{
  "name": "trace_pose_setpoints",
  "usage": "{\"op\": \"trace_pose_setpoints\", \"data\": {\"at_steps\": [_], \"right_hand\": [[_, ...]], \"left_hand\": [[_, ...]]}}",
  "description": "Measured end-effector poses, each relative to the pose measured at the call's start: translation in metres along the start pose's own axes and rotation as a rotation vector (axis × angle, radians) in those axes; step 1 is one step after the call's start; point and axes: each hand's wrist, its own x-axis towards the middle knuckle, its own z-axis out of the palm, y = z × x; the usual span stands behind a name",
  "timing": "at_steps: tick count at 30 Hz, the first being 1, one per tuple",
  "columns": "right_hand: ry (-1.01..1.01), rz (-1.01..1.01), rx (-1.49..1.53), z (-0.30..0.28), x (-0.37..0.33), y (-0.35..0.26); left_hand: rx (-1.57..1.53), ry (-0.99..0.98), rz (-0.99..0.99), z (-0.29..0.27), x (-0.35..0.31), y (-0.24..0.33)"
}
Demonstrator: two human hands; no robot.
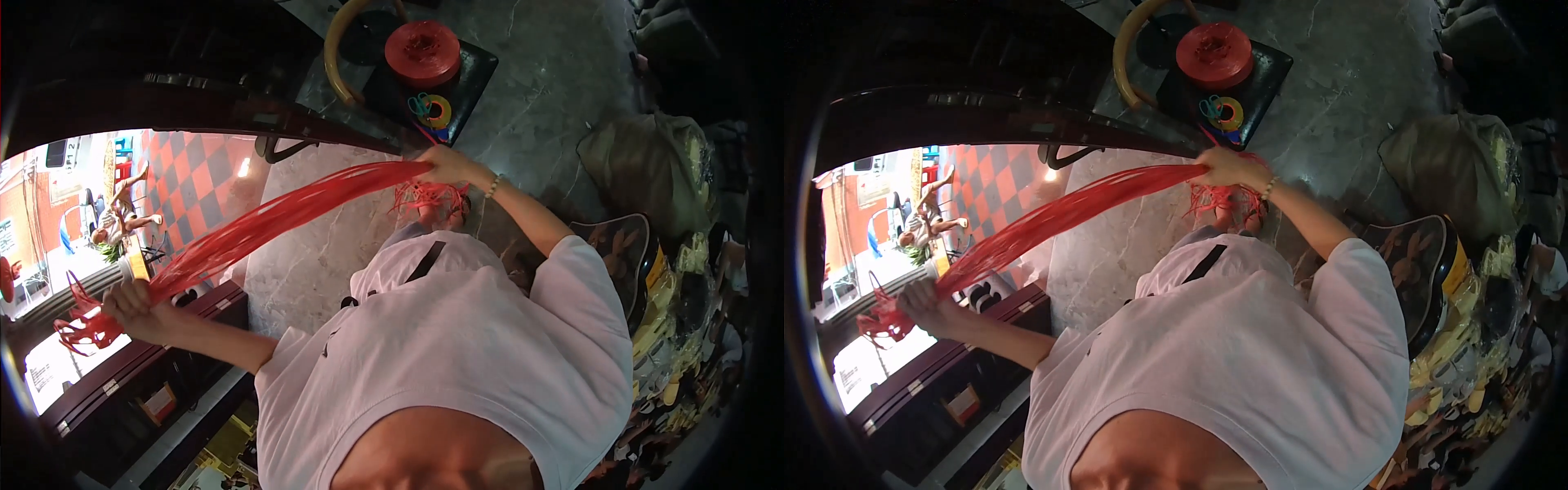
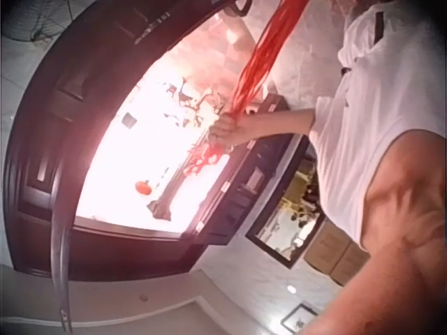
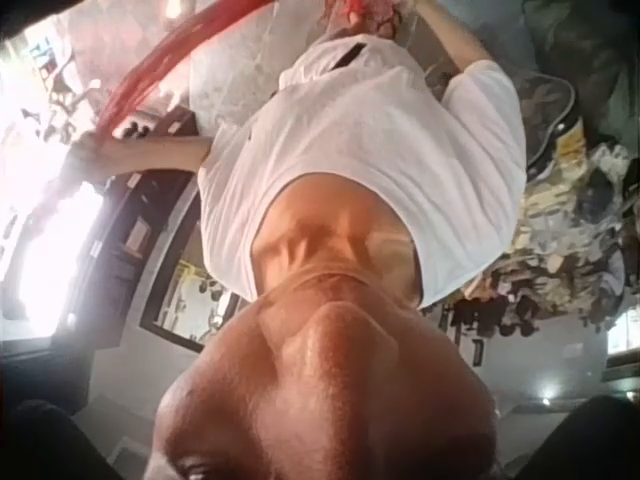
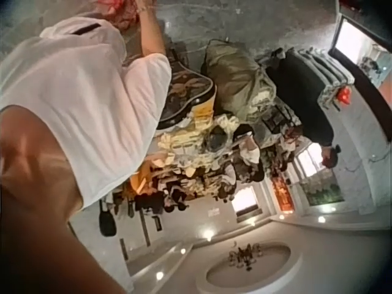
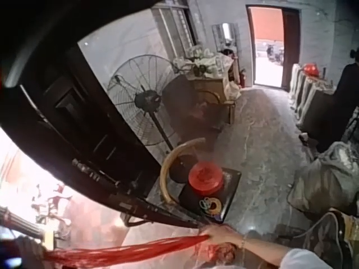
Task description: Cutting lengths of red plastic strapping from a spool.
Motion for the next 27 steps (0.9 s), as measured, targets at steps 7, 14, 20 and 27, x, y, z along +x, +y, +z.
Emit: {"op": "trace_pose_setpoints", "data": {"at_steps": [7,14,20,27], "right_hand": [[0.185,-0.072,-0.357,-0.013,0.003,0.031],[0.174,-0.132,-0.539,-0.087,0.066,-0.056],[0.050,-0.307,-0.643,-0.098,0.086,-0.162],[-0.047,-0.318,-0.662,-0.108,0.089,-0.186]], "left_hand": [[0.337,0.400,-0.180,-0.222,-0.027,0.031],[2.121,-0.264,-0.924,-0.260,-0.108,-0.105],[1.386,-0.580,-0.190,-0.020,-0.080,-0.201],[1.459,-0.938,-0.407,0.078,-0.040,-0.235]]}}
